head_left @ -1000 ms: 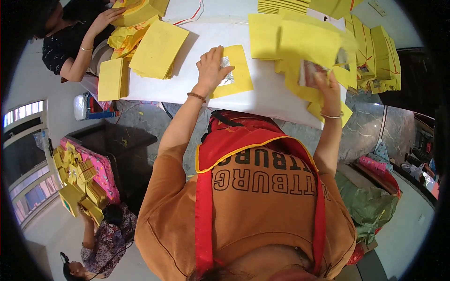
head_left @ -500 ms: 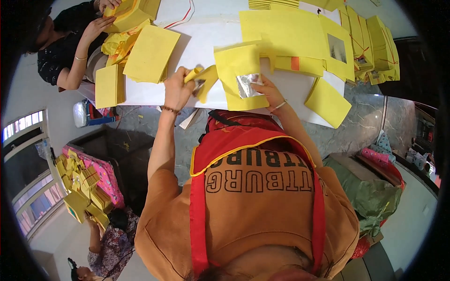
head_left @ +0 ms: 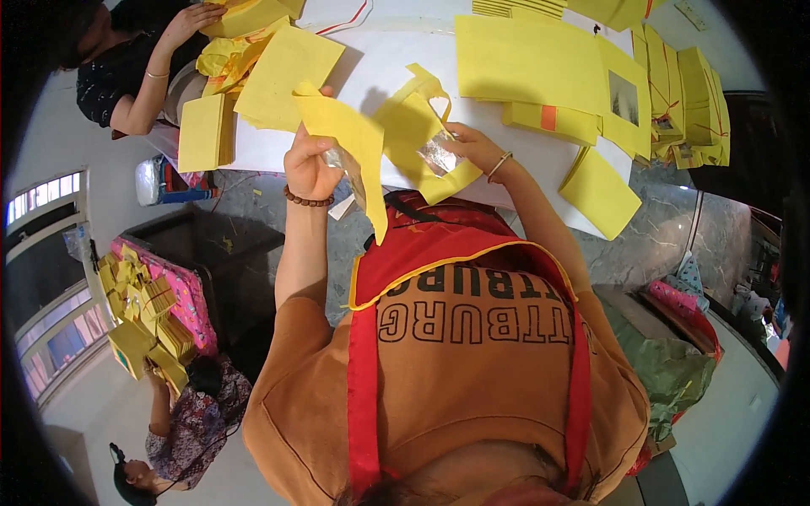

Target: Folding and stacking sheets of yellow joss paper with foil centers.

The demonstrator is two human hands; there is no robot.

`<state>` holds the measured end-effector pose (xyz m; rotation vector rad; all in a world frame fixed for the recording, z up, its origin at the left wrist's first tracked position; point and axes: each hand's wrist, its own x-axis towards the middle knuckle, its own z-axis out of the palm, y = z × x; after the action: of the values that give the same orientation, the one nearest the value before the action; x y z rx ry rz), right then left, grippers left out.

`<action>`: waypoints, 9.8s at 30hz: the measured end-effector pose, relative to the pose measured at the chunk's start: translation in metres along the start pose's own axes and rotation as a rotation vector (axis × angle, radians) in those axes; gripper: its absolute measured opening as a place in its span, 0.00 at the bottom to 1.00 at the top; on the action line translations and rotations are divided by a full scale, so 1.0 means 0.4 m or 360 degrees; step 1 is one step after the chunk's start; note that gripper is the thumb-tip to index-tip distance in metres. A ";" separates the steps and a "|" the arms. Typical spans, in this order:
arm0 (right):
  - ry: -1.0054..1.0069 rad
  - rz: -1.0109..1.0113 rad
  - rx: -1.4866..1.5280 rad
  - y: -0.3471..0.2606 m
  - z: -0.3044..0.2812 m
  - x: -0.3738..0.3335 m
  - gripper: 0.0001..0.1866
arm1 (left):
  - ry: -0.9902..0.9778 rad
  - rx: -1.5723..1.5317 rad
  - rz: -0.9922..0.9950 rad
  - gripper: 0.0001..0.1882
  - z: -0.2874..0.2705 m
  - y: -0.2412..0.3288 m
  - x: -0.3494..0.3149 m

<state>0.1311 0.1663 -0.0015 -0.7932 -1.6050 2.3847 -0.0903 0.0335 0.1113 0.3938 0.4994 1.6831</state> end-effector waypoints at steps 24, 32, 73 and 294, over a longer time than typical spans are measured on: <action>0.0440 -0.0188 -0.0107 -0.205 -0.090 -0.358 0.20 | 0.0598 0.2869 -0.0220 0.31 -0.064 -0.148 0.144; 0.0770 -0.0692 0.0422 -0.138 -0.043 -0.221 0.22 | 0.0371 0.2177 0.0503 0.24 0.037 -0.220 0.172; 0.1632 0.0235 -0.2068 -0.251 -0.385 -0.180 0.37 | 0.0321 0.0324 0.0248 0.21 -0.045 -0.066 0.266; 0.0238 -0.1287 0.1450 -0.245 -0.356 -0.492 0.19 | 0.0577 0.2865 0.0251 0.36 -0.026 -0.390 0.004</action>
<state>0.3545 0.2414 0.1124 -0.0841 -0.4629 1.9965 0.0346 0.0547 0.0195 1.3939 2.2503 0.9811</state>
